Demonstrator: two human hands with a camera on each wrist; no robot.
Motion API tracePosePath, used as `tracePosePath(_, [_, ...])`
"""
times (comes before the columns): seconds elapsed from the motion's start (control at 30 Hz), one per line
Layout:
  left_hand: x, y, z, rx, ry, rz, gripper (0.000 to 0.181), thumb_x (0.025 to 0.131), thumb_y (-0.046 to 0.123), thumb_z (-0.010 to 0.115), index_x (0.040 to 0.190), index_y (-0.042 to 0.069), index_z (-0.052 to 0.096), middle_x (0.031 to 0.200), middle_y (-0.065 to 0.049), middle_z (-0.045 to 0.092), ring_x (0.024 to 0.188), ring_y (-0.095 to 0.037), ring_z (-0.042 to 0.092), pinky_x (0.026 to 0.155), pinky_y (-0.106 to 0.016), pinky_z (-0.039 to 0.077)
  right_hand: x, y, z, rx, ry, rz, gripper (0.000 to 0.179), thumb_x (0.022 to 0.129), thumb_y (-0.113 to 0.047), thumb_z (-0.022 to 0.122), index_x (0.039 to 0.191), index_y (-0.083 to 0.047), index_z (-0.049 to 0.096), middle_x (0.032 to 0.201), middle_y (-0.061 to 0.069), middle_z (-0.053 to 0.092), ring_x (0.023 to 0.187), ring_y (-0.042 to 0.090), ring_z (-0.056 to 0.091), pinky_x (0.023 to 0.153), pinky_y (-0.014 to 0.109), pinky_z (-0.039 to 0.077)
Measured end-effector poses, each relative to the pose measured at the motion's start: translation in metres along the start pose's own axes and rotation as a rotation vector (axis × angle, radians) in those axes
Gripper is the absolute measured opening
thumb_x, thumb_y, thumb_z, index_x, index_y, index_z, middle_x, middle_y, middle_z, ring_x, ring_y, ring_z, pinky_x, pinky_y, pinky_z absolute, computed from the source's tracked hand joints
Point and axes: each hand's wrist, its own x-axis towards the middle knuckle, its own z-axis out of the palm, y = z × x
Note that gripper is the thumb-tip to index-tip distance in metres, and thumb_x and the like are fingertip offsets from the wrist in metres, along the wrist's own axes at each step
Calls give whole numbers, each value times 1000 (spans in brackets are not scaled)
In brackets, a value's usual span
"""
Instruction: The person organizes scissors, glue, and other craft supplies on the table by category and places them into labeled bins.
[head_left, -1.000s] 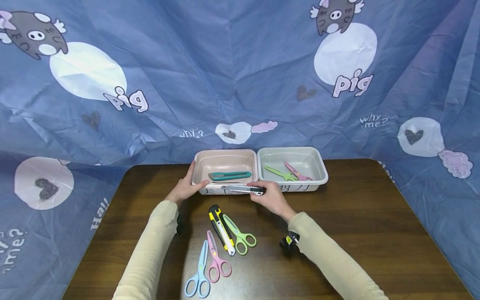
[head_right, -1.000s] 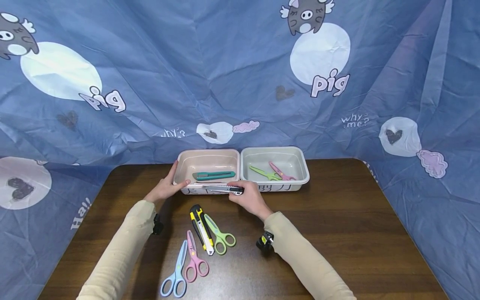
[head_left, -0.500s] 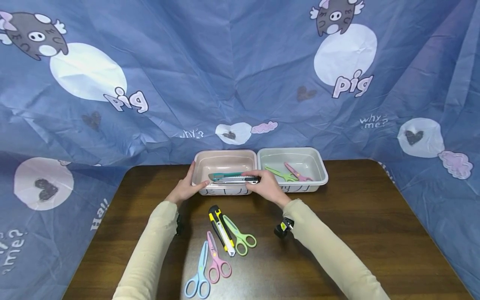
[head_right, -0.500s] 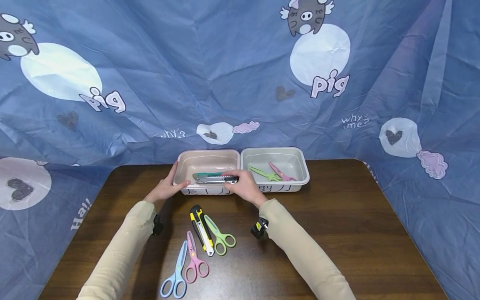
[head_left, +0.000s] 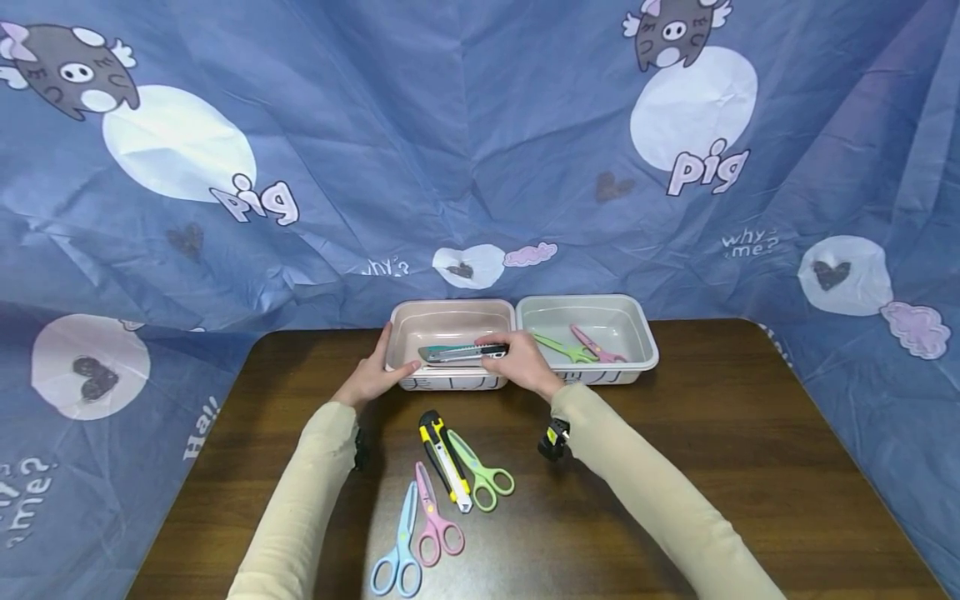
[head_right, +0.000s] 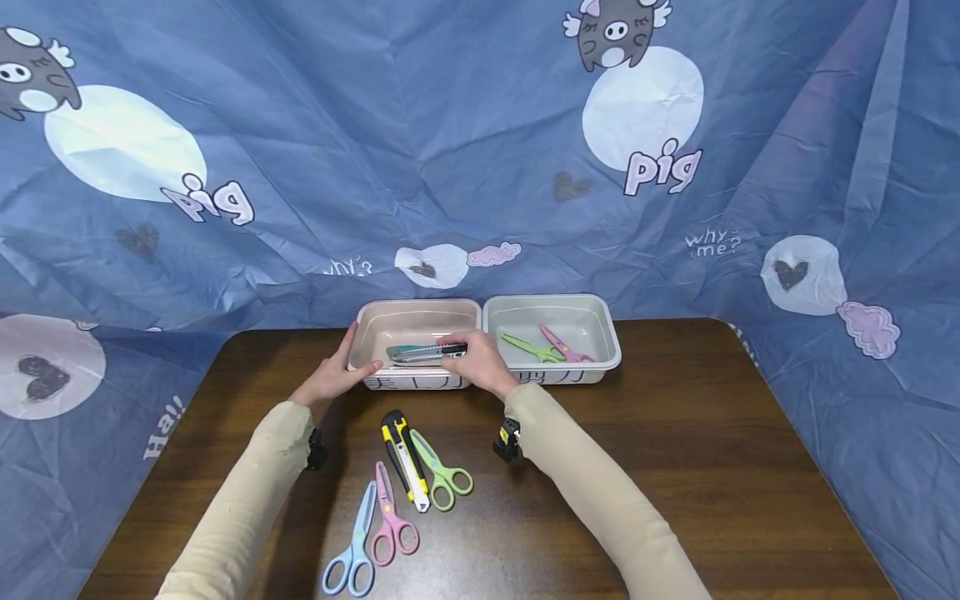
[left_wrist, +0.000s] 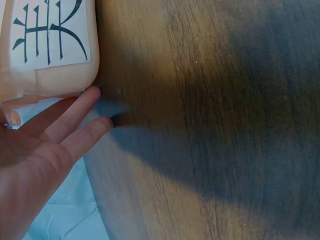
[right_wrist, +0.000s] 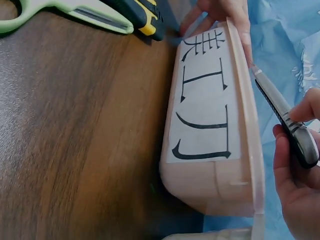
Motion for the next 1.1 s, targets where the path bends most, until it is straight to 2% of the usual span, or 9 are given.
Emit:
tracePosePath(0.27, [0, 1, 0, 12, -7, 1, 98, 90, 43, 63, 156, 11, -2, 141, -41, 30, 125, -55, 37, 103, -58, 31, 10, 6, 10, -17, 29, 30, 32, 77, -6, 70, 109, -3, 73, 108, 9, 70, 93, 18, 59, 86, 30, 47])
tracePosePath(0.53, [2, -1, -1, 18, 0, 13, 98, 90, 43, 63, 155, 9, -2, 140, -41, 31, 125, -55, 38, 103, -58, 32, 21, 10, 21, -200, -15, -55, 33, 74, -6, 72, 107, 0, 72, 105, 12, 70, 96, 25, 63, 86, 32, 48])
tracePosePath(0.7, [2, -1, -2, -9, -9, 0, 99, 89, 43, 64, 156, 10, -2, 142, -41, 29, 126, -55, 37, 103, -58, 31, 24, 8, 26, -289, -46, -37, 31, 77, -6, 74, 107, 0, 70, 107, 11, 69, 101, 25, 62, 90, 32, 46])
tracePosePath(0.9, [2, -1, -2, -14, -5, -9, 100, 89, 44, 65, 156, 11, -2, 143, -40, 27, 126, -55, 36, 104, -58, 30, 27, 5, 27, -330, -79, -13, 32, 79, -4, 70, 111, 3, 69, 112, 13, 68, 108, 27, 61, 95, 34, 44])
tracePosePath(1.1, [1, -1, -2, -9, -17, -14, 100, 90, 44, 64, 156, 13, -4, 145, -39, 26, 128, -54, 34, 104, -58, 29, 26, 3, 27, -363, -54, 17, 36, 82, -4, 67, 117, -1, 68, 119, 11, 66, 111, 25, 59, 95, 34, 44])
